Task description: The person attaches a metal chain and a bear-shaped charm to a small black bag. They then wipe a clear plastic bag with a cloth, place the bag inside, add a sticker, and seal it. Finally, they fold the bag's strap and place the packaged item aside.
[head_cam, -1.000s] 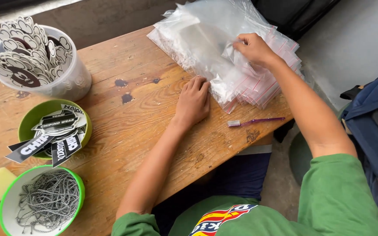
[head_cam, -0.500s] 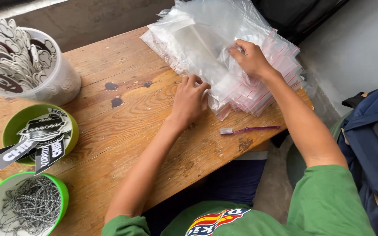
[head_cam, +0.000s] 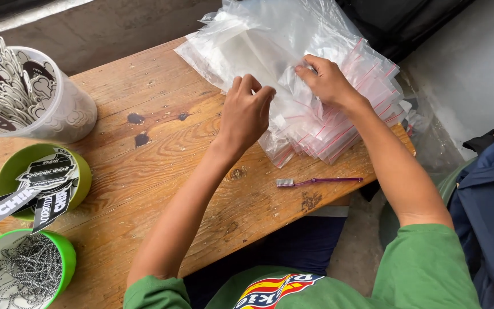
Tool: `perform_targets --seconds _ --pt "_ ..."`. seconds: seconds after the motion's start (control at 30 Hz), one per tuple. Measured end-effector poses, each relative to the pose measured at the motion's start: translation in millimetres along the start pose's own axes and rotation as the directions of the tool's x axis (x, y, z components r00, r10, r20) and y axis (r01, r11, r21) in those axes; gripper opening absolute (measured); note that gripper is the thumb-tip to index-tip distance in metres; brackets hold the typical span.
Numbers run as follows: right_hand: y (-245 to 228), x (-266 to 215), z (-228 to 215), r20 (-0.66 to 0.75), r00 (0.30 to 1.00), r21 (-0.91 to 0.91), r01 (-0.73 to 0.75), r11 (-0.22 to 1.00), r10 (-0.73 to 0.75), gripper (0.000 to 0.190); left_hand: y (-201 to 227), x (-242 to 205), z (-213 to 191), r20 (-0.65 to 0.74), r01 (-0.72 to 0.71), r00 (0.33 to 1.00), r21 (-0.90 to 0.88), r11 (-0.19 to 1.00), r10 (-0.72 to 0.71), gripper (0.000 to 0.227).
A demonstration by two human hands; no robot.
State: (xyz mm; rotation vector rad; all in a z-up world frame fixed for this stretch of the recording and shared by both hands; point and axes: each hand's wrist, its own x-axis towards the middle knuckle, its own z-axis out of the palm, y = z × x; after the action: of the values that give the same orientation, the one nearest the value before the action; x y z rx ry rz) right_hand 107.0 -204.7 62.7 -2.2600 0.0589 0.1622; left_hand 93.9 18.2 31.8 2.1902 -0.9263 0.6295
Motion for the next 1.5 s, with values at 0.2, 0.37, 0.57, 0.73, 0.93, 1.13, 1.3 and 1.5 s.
perform_targets --seconds 0.2,0.37,0.57,0.73,0.93,1.13,1.3,1.5 --pt "-34.6 -16.5 -9.9 0.165 0.985 -0.142 -0.020 0.990 0.044 0.057 -1.4 28.0 11.0 0.086 0.019 0.996 0.170 0.985 -0.034 0.017" --pt "-32.3 -28.7 -12.8 0.176 0.982 -0.086 0.083 0.993 -0.066 0.055 -14.9 25.5 26.4 0.221 0.128 0.962 0.151 0.980 -0.159 0.011" --pt "-38.9 -38.1 -13.6 0.257 0.966 -0.142 0.073 0.987 -0.035 0.070 9.8 33.9 5.7 0.276 0.352 0.922 -0.297 0.888 -0.273 0.028" --pt "29.5 -3.8 -10.1 0.139 0.988 -0.027 0.075 0.997 -0.071 0.029 0.7 5.3 3.0 0.249 0.245 0.960 -0.521 0.817 -0.128 0.046" --pt "66.6 14.5 -14.9 0.168 0.984 0.152 0.039 0.988 -0.064 0.024 -19.6 -22.0 14.0 0.519 0.014 0.854 0.053 0.999 -0.039 0.038" --pt "-12.5 -26.2 -19.7 0.154 0.977 0.100 0.132 0.986 -0.146 0.022 -29.7 -3.5 44.3 0.311 0.082 0.947 -0.003 0.997 -0.077 0.011" --pt "-16.1 -33.0 -22.6 0.251 0.961 0.061 0.103 0.993 -0.115 0.049 -15.3 18.9 47.6 0.186 0.149 0.973 -0.057 0.987 -0.137 0.018" --pt "-22.0 -44.1 -10.2 0.258 0.965 -0.102 0.081 0.991 -0.052 0.054 0.9 32.3 19.7 0.303 0.342 0.931 -0.532 0.775 -0.202 0.026"
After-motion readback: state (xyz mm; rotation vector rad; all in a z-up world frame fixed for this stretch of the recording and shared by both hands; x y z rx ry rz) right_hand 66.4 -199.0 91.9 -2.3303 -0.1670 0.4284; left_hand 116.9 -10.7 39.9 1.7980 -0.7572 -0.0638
